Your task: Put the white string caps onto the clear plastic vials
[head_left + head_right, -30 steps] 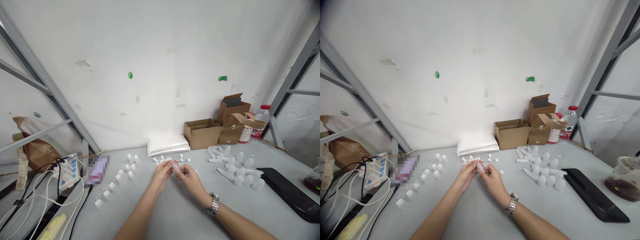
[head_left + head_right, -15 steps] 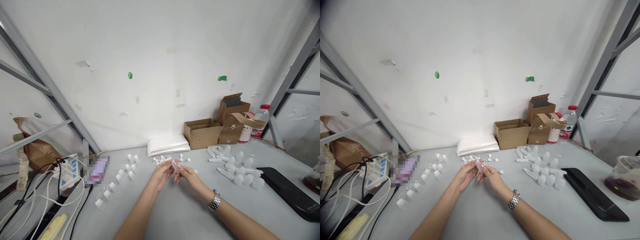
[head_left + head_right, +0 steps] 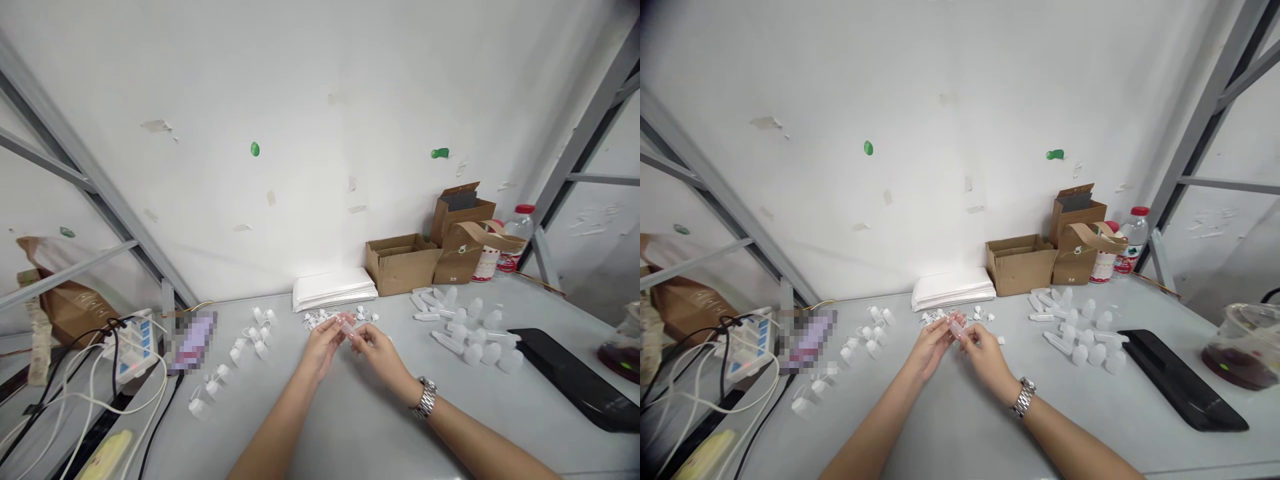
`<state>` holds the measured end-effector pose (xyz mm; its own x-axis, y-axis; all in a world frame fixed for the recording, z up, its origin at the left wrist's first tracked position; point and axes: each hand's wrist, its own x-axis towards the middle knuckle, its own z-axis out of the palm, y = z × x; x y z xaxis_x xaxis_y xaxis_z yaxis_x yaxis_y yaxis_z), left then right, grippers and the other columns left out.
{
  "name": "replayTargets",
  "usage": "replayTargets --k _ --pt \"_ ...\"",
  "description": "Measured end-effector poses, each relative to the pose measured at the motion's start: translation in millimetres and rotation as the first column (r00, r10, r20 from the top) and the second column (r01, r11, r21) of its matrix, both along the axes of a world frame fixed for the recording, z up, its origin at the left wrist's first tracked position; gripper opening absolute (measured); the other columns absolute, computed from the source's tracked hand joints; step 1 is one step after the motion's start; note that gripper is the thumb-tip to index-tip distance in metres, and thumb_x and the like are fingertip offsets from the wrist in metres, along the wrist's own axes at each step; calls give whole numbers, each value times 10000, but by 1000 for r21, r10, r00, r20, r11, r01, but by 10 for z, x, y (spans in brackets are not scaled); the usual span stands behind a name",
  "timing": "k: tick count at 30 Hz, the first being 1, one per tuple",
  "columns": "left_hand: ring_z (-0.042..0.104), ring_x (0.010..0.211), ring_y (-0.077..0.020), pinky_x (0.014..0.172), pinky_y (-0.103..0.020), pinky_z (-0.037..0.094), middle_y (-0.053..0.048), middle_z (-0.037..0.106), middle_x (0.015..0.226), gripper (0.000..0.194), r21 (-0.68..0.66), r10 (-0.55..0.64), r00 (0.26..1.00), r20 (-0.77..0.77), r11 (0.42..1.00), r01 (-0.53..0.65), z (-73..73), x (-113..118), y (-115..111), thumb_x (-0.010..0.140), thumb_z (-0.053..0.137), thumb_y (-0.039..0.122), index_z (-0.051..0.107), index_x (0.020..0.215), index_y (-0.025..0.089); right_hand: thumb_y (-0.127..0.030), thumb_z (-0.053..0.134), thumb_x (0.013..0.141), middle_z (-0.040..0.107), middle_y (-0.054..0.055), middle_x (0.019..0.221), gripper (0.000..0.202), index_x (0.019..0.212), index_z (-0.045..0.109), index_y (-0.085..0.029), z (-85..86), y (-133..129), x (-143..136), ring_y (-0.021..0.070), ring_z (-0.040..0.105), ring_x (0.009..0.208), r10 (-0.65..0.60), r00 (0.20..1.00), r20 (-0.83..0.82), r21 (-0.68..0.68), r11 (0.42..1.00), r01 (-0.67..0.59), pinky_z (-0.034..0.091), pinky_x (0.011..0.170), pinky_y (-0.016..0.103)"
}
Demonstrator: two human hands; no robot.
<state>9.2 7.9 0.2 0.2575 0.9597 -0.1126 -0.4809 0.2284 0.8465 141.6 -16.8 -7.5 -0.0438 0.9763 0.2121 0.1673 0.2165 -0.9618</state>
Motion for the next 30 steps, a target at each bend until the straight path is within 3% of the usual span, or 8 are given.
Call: replayTargets --k 5,11,13,18,23,26,30 --pt "572 979 -218 806 -310 440 -105 642 1058 260 -57 -83 994 78 995 87 -11 5 -2 667 667 297 663 887 158 -573 548 686 592 -1 544 395 589 539 -190 37 3 -18 153 543 547 97 977 -192 -135 983 -124 444 601 293" --pt "597 820 -190 641 -285 450 -111 609 1119 285 -39 -130 989 69 990 133 -36 -9 0 677 655 310 660 918 156 -540 528 721 612 22 584 400 628 602 -159 28 24 11 150 551 581 206 901 -383 -189 937 -294 434 634 294" --pt "594 831 -185 661 -278 445 -118 624 1087 279 -26 -92 995 49 995 93 -50 -11 14 671 663 300 668 899 139 -540 531 716 617 24 602 400 650 612 -154 11 43 11 151 550 582 199 914 -354 -201 938 -282 433 630 296" --pt "569 953 -197 768 -277 426 -107 646 1034 245 -64 -15 996 94 998 21 -87 -18 46 651 685 239 671 873 138 -482 625 659 630 14 690 331 751 636 -164 -1 65 7 153 546 622 67 981 -183 -103 991 -87 426 635 285" --pt "561 957 -187 778 -271 423 -97 634 1053 214 -63 -123 978 166 989 135 -69 -11 11 689 651 222 664 888 144 -489 605 679 619 17 605 341 630 625 -152 3 58 37 135 525 570 136 958 -253 -149 973 -177 400 603 265" --pt "582 787 -154 682 -265 438 -102 637 1021 258 -33 -174 973 153 983 181 -53 7 -10 690 649 244 655 920 129 -509 606 671 615 25 568 373 596 617 -144 -23 64 41 120 514 530 190 893 -407 -229 926 -301 382 576 259" --pt "507 524 -92 517 -278 429 -114 618 1048 339 -3 -186 975 122 982 188 -39 23 -11 722 607 332 621 998 135 -535 584 683 613 42 541 413 638 629 -128 -60 71 22 124 530 530 197 822 -535 -271 881 -388 382 575 263"
